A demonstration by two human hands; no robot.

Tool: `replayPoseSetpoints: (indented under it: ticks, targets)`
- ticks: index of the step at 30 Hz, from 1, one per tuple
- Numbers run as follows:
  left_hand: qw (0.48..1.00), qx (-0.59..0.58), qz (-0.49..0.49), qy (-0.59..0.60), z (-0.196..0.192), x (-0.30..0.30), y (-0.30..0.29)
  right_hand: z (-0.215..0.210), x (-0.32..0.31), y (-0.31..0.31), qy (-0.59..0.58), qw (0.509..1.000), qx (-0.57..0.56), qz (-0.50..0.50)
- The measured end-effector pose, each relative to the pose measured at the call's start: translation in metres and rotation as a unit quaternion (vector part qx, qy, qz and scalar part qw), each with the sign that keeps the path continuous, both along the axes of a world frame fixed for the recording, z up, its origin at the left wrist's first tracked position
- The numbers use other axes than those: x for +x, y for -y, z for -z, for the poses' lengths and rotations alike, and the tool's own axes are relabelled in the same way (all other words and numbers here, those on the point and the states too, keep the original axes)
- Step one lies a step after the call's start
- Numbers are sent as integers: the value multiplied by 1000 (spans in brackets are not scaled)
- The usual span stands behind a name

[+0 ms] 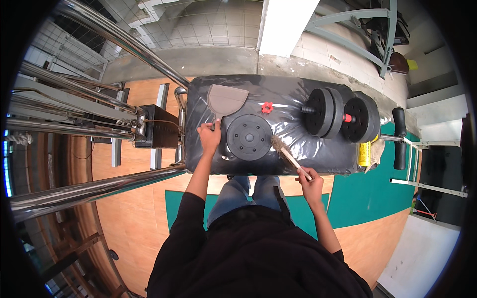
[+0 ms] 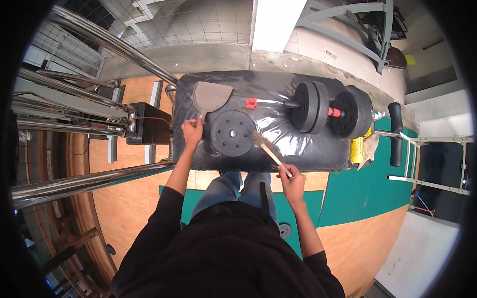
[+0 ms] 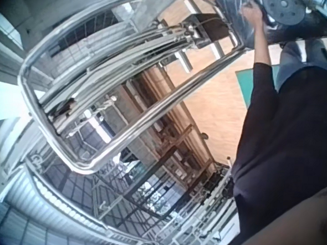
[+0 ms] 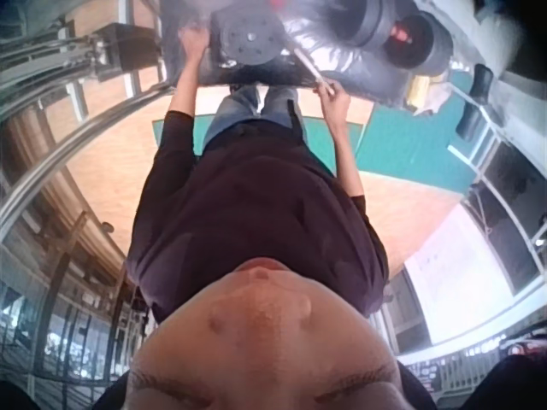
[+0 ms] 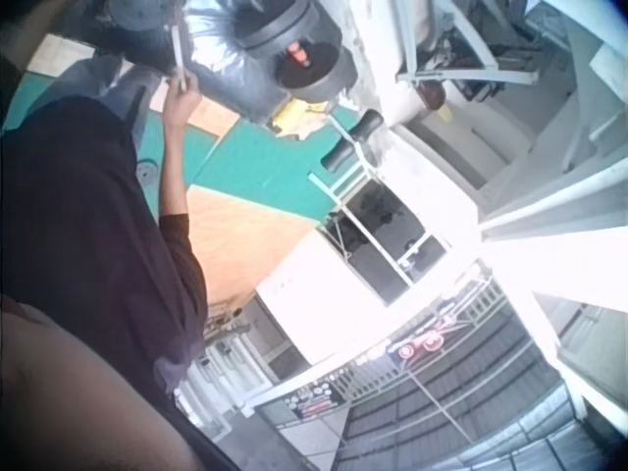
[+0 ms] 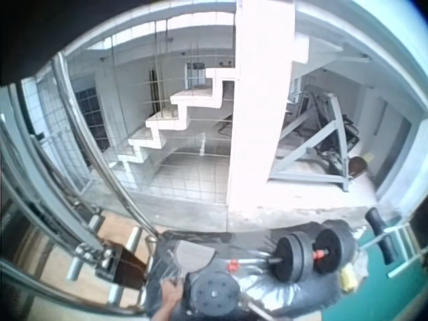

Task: The person assembles adjustable dumbbells by placing weight plates onto a bar and securing them with red collars. They then clean the collars with a cloth and place a dustpan and brush on the bench.

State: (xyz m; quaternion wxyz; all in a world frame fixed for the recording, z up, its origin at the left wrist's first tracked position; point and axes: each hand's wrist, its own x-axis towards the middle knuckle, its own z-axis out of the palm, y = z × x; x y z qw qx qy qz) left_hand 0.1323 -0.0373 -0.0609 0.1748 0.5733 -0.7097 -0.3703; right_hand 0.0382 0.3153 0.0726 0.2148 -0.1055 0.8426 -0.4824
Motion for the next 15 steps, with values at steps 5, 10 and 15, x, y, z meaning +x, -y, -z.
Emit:
replayPoseSetpoints:
  ticks: [5, 10, 15]
  targets:
    - [972, 234, 13, -19, 44, -22, 45, -9, -22, 6, 11, 998, -60, 26]
    - [920, 373, 100, -65, 56, -29, 54, -18, -24, 15, -182, 982, 26, -37]
    - [907, 365, -26, -209, 5, -9, 25, -16, -29, 41, -283, 956, -29, -70]
